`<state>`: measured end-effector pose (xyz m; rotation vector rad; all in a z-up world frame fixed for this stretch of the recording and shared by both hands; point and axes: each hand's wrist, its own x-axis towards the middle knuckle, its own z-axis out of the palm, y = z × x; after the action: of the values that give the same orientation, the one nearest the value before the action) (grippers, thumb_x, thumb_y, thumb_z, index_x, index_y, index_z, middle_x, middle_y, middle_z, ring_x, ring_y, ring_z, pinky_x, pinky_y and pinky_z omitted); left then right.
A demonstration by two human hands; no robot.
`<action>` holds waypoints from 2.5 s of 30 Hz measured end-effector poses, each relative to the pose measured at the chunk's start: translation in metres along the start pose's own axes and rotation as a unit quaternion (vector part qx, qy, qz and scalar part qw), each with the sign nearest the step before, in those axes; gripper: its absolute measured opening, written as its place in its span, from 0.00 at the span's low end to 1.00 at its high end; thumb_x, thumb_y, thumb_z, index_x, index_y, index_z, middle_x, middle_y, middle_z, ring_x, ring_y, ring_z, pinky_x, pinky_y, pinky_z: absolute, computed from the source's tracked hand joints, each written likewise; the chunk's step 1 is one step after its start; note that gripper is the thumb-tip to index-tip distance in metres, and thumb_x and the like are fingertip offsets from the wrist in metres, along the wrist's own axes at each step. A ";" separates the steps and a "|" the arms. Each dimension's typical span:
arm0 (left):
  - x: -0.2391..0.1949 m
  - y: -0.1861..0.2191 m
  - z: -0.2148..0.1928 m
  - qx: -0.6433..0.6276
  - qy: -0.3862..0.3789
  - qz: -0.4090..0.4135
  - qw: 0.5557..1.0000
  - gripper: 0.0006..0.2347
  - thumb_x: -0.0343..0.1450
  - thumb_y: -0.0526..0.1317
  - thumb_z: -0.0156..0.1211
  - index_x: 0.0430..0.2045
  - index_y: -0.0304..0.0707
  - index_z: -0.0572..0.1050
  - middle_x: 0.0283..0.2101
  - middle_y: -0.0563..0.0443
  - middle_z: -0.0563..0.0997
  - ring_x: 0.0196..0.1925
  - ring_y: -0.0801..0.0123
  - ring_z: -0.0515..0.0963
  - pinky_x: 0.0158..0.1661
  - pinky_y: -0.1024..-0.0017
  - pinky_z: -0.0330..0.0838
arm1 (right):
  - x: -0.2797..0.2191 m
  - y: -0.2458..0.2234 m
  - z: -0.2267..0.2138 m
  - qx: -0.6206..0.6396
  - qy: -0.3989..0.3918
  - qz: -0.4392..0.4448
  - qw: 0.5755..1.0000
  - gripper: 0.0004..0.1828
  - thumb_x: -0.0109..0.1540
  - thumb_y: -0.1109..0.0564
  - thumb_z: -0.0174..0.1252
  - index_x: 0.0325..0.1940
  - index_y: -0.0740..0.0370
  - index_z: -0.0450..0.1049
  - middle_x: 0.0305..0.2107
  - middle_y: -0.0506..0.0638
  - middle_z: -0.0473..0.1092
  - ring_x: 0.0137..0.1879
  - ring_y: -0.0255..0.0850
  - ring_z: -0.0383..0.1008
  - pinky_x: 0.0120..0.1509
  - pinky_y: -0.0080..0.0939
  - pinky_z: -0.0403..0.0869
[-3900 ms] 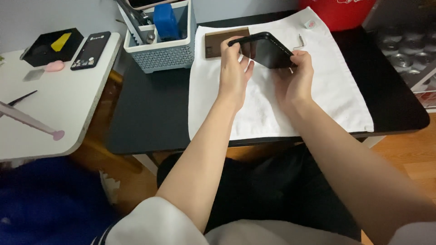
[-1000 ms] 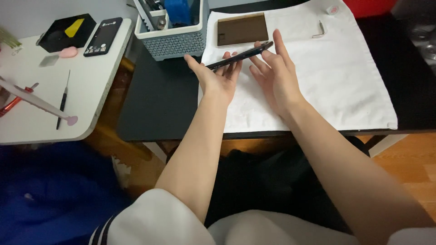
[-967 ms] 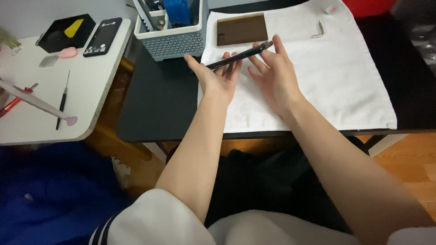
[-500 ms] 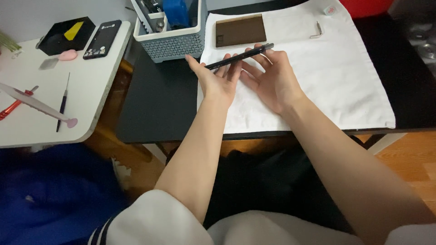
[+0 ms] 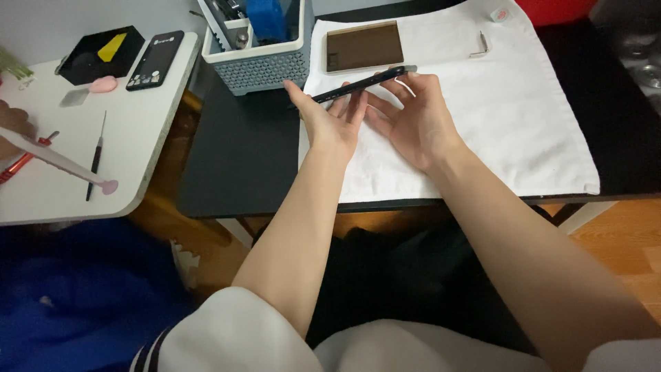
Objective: Disassembling a smartphone by removing the back cover, battery, and internal screws using a precision tool.
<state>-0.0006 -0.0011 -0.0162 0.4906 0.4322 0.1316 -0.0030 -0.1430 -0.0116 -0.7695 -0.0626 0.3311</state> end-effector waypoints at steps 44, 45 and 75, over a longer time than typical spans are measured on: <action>-0.034 0.014 0.022 0.005 0.035 0.011 0.999 0.50 0.59 0.73 0.50 0.74 0.56 0.35 0.68 0.32 0.59 0.63 0.41 0.71 0.60 0.52 0.75 | 0.014 0.009 -0.018 -0.015 0.032 0.006 0.999 0.16 0.64 0.47 0.41 0.49 0.52 0.70 0.48 0.50 0.65 0.56 0.54 0.77 0.62 0.45 0.82; -0.043 0.018 0.029 0.024 0.053 0.029 0.998 0.53 0.57 0.73 0.50 0.74 0.52 0.35 0.69 0.32 0.57 0.64 0.41 0.69 0.61 0.53 0.74 | 0.016 0.008 -0.017 -0.027 0.039 0.012 0.999 0.17 0.64 0.46 0.41 0.50 0.53 0.70 0.45 0.49 0.66 0.54 0.51 0.77 0.62 0.45 0.81; -0.072 0.028 0.043 0.402 -0.062 0.012 0.913 0.56 0.58 0.55 0.73 0.76 0.62 0.33 0.74 0.25 0.50 0.68 0.36 0.70 0.64 0.54 0.70 | -0.051 -0.069 0.046 -0.481 -0.041 0.114 0.868 0.36 0.67 0.37 0.42 0.74 0.58 0.63 0.71 0.66 0.59 0.68 0.61 0.69 0.58 0.58 0.79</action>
<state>-0.0474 -0.0112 0.0583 1.3109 0.3425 -0.0651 -0.0411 -0.1739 0.0724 -1.7680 -0.2302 0.5677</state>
